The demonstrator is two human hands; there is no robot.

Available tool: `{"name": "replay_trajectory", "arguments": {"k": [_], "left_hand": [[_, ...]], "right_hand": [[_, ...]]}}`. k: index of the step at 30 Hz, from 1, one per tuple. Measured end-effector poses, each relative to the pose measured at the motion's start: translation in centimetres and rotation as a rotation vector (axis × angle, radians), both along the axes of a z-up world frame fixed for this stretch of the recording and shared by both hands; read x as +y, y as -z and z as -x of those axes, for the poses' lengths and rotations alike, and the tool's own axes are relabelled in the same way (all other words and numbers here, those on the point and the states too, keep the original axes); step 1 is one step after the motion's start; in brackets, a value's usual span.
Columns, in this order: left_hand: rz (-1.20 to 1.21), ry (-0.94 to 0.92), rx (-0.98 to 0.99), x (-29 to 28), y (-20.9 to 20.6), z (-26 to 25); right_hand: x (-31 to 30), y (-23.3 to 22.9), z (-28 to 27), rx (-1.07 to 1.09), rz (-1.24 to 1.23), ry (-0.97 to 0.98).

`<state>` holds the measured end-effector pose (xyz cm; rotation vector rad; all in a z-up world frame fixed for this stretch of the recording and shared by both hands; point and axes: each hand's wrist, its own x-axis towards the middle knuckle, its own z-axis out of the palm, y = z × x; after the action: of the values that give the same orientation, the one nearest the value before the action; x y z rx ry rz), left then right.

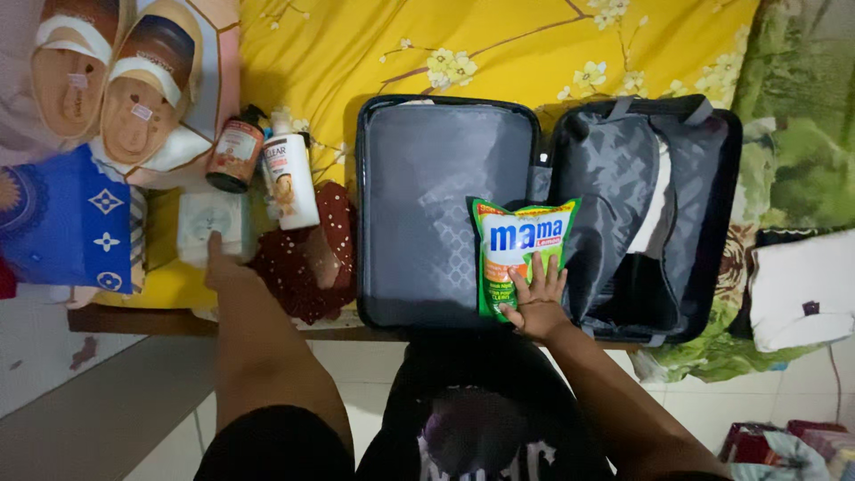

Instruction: The person packs a suitcase by folding and placing several shirts, then adding toiletries and a packet of instant noodles. The suitcase is partially closed and then reopened to add more items before the clip ends.

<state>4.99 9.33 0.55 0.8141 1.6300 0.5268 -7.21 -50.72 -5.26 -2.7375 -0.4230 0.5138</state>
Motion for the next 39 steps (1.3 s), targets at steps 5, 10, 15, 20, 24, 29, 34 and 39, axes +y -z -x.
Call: {"name": "replay_trajectory", "arguments": {"k": [5,10,15,20,24,29,34,39], "left_hand": [[-0.103,-0.033,-0.27,-0.1,-2.4,3.0],[0.01,0.116,-0.484,-2.8,-4.2,11.6],[0.17,0.284,-0.708,-12.7,-5.3,14.7],[0.34,0.494,-0.714,-24.8,-5.4,11.6],[0.403,0.761,-0.885,-32.3,-4.1,9.2],[0.301,0.777,-0.699,-38.0,-0.2,6.2],[0.191,0.876,-0.417,-39.4,2.4,6.9],[-0.109,1.159,-0.232,-40.1,2.6,8.9]], "right_hand": [[0.3,-0.5,-0.9,0.062,0.07,0.002],[0.7,-1.3,-1.2,0.094,0.135,-0.017],[1.2,-4.0,-2.2,0.2,0.197,-0.047],[0.3,-6.9,-2.9,0.199,-0.002,0.001],[-2.9,-6.0,-2.4,0.133,-0.555,0.121],[-9.6,-3.9,0.7,0.159,-0.722,0.306],[-16.0,-6.0,9.3,0.496,-0.591,0.26],[-17.7,-7.5,13.8,0.686,-0.366,0.178]]}}
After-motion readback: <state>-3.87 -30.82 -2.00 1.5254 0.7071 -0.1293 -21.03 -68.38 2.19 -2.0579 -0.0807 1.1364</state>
